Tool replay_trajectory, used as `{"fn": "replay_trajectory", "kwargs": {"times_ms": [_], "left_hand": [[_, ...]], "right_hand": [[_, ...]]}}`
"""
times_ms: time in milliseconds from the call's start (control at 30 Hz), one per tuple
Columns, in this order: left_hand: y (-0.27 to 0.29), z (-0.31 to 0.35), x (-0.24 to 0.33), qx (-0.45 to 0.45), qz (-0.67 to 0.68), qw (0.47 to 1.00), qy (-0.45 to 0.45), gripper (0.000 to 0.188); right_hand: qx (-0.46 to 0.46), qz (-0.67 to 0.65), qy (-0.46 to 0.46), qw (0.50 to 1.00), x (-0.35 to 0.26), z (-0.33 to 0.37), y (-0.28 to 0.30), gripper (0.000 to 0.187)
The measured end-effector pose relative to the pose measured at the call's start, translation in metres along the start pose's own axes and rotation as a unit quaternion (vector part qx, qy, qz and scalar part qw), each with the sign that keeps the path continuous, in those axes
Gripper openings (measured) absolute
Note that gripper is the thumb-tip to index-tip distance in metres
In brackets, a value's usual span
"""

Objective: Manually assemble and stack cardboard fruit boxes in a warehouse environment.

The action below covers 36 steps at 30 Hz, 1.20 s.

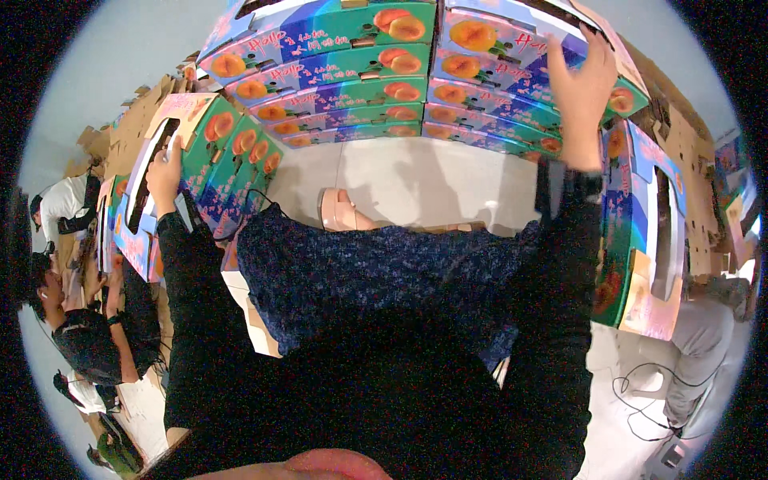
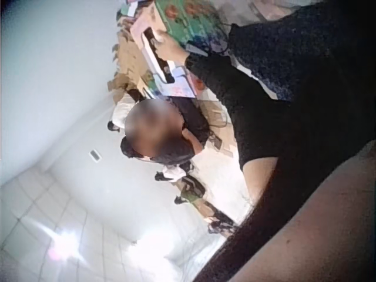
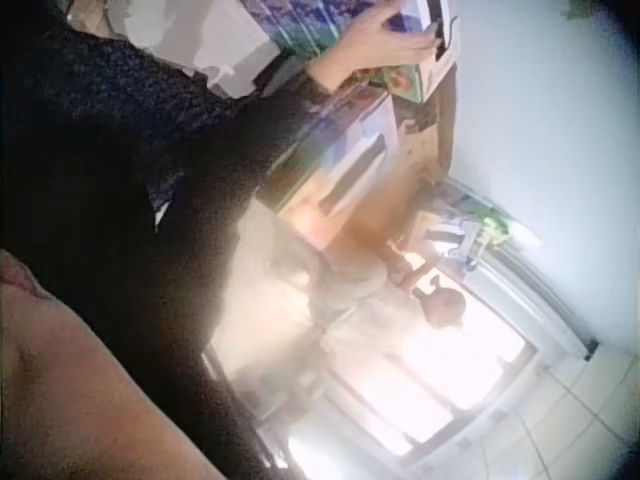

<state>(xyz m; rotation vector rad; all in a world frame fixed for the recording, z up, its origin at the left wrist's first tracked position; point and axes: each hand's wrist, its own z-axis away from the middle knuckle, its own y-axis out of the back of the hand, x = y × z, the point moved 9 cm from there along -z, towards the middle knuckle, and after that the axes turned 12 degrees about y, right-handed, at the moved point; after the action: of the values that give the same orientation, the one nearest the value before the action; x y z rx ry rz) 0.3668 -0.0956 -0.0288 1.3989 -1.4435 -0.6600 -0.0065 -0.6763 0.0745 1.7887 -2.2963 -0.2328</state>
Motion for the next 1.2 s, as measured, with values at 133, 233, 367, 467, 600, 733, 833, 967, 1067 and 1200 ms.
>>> {"fn": "replay_trajectory", "kwargs": {"times_ms": [133, 233, 367, 467, 600, 733, 833, 967, 1067, 1200], "left_hand": [[-0.005, -0.004, 0.016, -0.005, 0.001, 1.000, -0.012, 0.083], [-0.003, -0.003, 0.011, -0.003, 0.005, 1.000, -0.008, 0.079], [-0.010, -0.008, 0.000, -0.018, 0.011, 1.000, 0.002, 0.079], [-0.014, -0.009, 0.002, -0.026, 0.005, 1.000, 0.007, 0.078], [-0.010, -0.007, 0.003, -0.012, 0.007, 1.000, -0.006, 0.078], [-0.007, -0.002, 0.003, -0.013, 0.015, 1.000, 0.004, 0.078], [-0.009, -0.005, 0.007, -0.042, 0.020, 0.999, 0.007, 0.078], [-0.007, -0.002, 0.009, -0.026, 0.012, 1.000, 0.010, 0.078], [-0.006, 0.000, 0.015, -0.025, 0.006, 1.000, 0.014, 0.078], [-0.006, 0.002, 0.005, -0.033, 0.005, 0.999, 0.012, 0.080]], "right_hand": [[-0.061, 0.010, 0.072, 0.995, 0.053, -0.031, -0.053, 0.052], [-0.270, 0.004, 0.034, 0.962, 0.092, -0.011, -0.119, 0.057], [-0.381, 0.002, 0.069, 0.922, 0.083, 0.014, -0.142, 0.046], [-0.398, 0.013, 0.142, 0.906, 0.078, 0.014, -0.139, 0.054], [-0.417, -0.037, -0.028, 0.908, 0.077, 0.004, -0.129, 0.078], [-0.402, -0.031, -0.011, 0.915, 0.077, 0.006, -0.136, 0.091], [-0.400, -0.006, -0.023, 0.916, 0.072, 0.001, -0.130, 0.094], [-0.384, 0.009, -0.034, 0.923, 0.067, -0.005, -0.124, 0.097], [-0.387, 0.017, -0.037, 0.921, 0.070, -0.005, -0.123, 0.095], [-0.388, 0.030, -0.034, 0.921, 0.068, -0.001, -0.133, 0.091]]}}
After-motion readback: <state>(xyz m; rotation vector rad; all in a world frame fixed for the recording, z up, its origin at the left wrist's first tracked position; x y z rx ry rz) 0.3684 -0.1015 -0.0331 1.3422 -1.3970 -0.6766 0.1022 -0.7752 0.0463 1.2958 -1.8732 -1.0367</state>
